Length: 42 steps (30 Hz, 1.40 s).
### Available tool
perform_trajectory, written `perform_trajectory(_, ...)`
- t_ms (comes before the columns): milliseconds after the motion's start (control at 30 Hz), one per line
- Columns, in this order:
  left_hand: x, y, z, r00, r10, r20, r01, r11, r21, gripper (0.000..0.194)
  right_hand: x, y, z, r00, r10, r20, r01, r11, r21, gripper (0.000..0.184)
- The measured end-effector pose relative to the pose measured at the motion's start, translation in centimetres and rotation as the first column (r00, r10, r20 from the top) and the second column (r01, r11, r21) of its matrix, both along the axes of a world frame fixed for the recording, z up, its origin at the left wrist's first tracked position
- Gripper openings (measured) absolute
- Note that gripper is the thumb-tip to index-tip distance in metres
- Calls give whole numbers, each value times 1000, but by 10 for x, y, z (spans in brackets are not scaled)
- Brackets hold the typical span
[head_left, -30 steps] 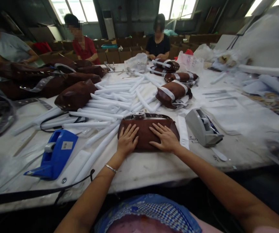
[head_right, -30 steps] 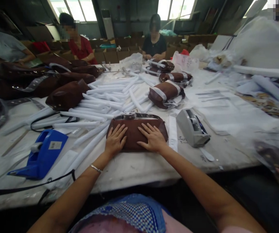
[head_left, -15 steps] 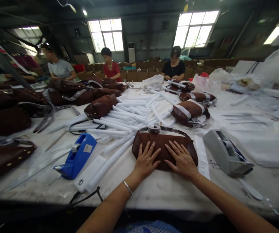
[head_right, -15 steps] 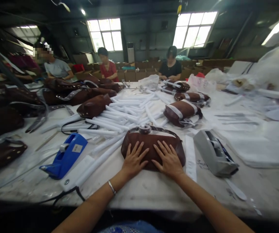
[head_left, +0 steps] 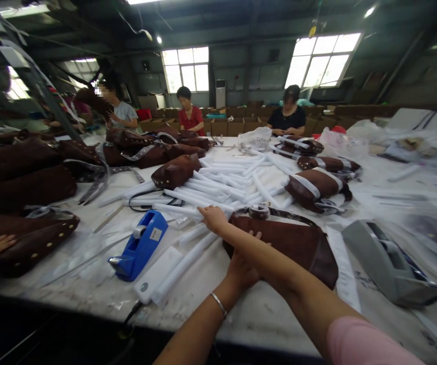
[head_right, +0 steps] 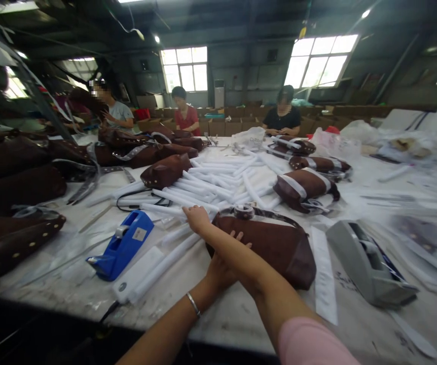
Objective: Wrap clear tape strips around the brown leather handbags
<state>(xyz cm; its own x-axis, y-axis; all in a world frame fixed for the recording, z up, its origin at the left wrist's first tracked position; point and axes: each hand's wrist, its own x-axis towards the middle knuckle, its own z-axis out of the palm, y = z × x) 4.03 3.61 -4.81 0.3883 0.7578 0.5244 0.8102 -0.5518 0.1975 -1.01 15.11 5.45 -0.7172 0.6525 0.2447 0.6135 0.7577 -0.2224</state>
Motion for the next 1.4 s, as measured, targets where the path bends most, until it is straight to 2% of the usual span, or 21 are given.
perform_trajectory(67, 0, 1, -2, 1000, -4, 5, 4, 1000, 2, 64, 10, -6, 3, 999, -54, -10, 54, 999, -3, 48)
perform_trajectory(167, -1, 2, -2, 1000, -1, 15, 2, 1000, -29, 64, 63, -28, 13, 985, -159, -70, 160, 987, 4, 47)
perform_trajectory(267, -6, 0, 6, 999, -38, -11, 37, 997, -63, 73, 147, -56, 26, 956, -247, -159, 247, 969, -22, 35)
perform_trajectory(300, -8, 0, 10, 998, -62, -30, 60, 995, -75, 79, 179, -65, 30, 925, -270, -267, 266, 963, -54, 34)
perform_trajectory(333, -10, 0, 15, 995, -87, -52, 82, 992, -92, 86, 211, -76, 34, 902, -266, -340, 253, 964, -82, 34)
perform_trajectory(400, -15, 0, 27, 987, -127, -96, 112, 983, -147, 95, 275, -97, 37, 879, -277, -389, 259, 961, -99, 33)
perform_trajectory(500, -18, 5, 44, 972, -141, -189, 100, 972, -212, 79, 355, -134, 31, 893, -328, -308, 286, 942, -175, 36)
perform_trajectory(600, -18, 13, 56, 946, -167, -278, 101, 966, -236, 71, 400, -172, 11, 936, -305, -176, 270, 943, -196, 34)
perform_trajectory(667, -17, 18, 61, 928, -196, -318, 115, 960, -254, 74, 408, -190, -6, 947, -300, -115, 279, 945, -171, 31)
perform_trajectory(767, -16, 24, 69, 900, -225, -373, 115, 948, -295, 77, 393, -200, -32, 914, -379, -143, 366, 925, -105, 30)
perform_trajectory(867, -18, 27, 78, 878, -258, -403, 119, 933, -339, 73, 369, -191, -55, 840, -477, -260, 497, 868, 12, 27)
perform_trajectory(967, -21, 27, 85, 871, -288, -398, 134, 919, -372, 68, 353, -176, -73, 767, -532, -360, 609, 780, 145, 23)
perform_trajectory(1067, -25, 24, 84, 854, -316, -414, 166, 919, -359, 81, 346, -167, -86, 738, -550, -392, 653, 728, 208, 23)
perform_trajectory(1167, -26, 18, 74, 840, -288, -460, 179, 947, -266, 82, 344, -167, -90, 690, -564, -454, 697, 686, 207, 31)
perform_trajectory(1267, -24, 11, 61, 856, -216, -469, 152, 974, -169, 79, 339, -174, -80, 668, -547, -505, 715, 660, 230, 38)
perform_trajectory(1333, -23, 8, 53, 871, -185, -456, 142, 982, -126, 79, 335, -178, -68, 734, -494, -467, 662, 672, 330, 42)
perform_trajectory(1400, -23, 7, 47, 880, -169, -444, 140, 985, -97, 78, 330, -177, -59, 820, -455, -349, 570, 709, 415, 51)
